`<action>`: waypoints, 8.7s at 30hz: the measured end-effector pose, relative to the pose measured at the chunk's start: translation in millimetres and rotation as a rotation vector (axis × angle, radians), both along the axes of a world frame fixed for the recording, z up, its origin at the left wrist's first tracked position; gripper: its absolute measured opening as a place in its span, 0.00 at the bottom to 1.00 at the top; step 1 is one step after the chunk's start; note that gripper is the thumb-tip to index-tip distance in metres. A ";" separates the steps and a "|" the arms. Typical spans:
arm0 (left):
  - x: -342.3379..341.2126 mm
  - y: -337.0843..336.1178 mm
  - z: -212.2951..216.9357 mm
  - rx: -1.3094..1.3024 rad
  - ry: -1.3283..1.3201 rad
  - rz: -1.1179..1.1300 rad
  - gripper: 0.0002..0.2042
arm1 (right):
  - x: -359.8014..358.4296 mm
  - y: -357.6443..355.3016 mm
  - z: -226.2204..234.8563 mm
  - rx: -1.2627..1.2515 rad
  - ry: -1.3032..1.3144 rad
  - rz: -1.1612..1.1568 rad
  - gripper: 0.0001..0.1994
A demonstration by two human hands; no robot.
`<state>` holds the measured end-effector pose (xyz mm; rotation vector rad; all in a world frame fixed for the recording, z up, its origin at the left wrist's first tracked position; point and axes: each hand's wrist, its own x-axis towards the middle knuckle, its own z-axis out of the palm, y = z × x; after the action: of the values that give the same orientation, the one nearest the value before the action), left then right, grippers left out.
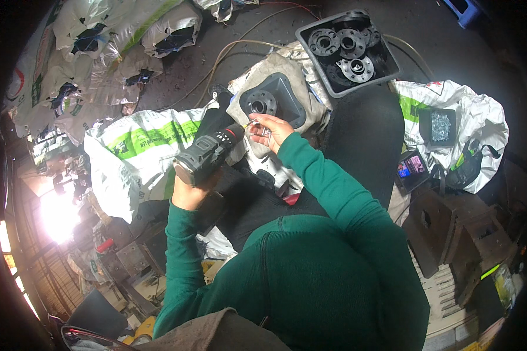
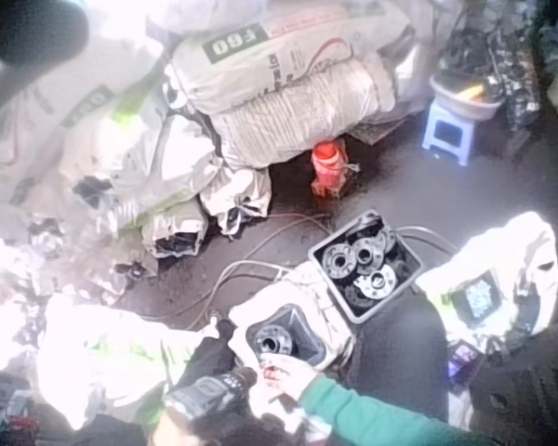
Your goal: The person sits on the floor and uses a cordless impact driver to fasten bolts into a dark mechanical housing. They repeatedly pick up bolts, insert them into holes, and tighten them with the tool, working on multiple bolt locations on the same part.
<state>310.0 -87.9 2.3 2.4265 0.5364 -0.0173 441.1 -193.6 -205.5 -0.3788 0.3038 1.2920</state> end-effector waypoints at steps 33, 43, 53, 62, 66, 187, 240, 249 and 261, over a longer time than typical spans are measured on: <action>38.5 59.6 -41.5 -0.237 0.330 0.151 0.21 | 30.7 17.4 -42.7 -0.799 -0.497 -0.064 0.14; 66.8 58.6 -34.6 -0.068 0.573 0.037 0.22 | 32.3 20.6 -41.6 -0.800 -0.474 -0.088 0.13; 63.0 55.8 -44.5 -0.057 0.496 0.014 0.19 | 27.4 25.0 -47.5 -0.783 -0.518 -0.096 0.13; 46.7 57.0 -61.3 -0.172 0.421 0.105 0.20 | 28.9 27.6 -66.1 -0.811 -0.707 -0.071 0.14; 35.9 41.0 -44.8 -0.142 0.337 0.160 0.20 | 33.5 22.7 -62.6 -0.860 -0.881 -0.090 0.14; 70.3 35.9 -52.1 -0.131 0.354 0.053 0.22 | 19.4 29.6 -69.1 -0.753 -0.431 -0.160 0.16; 11.6 -24.1 2.4 -0.280 0.024 0.204 0.19 | 35.2 -10.9 9.9 0.115 0.016 -0.161 0.14; 13.4 -18.5 -2.6 -0.242 -0.006 0.199 0.19 | 35.2 -9.3 18.8 0.197 -0.047 -0.066 0.14; 25.0 -12.2 5.8 -0.221 -0.044 0.197 0.20 | 33.4 -8.4 24.1 0.033 -0.273 0.097 0.12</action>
<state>335.0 -100.1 8.1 2.1465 0.7120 0.0572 474.4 -202.0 -181.4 -0.5407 0.0341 1.3205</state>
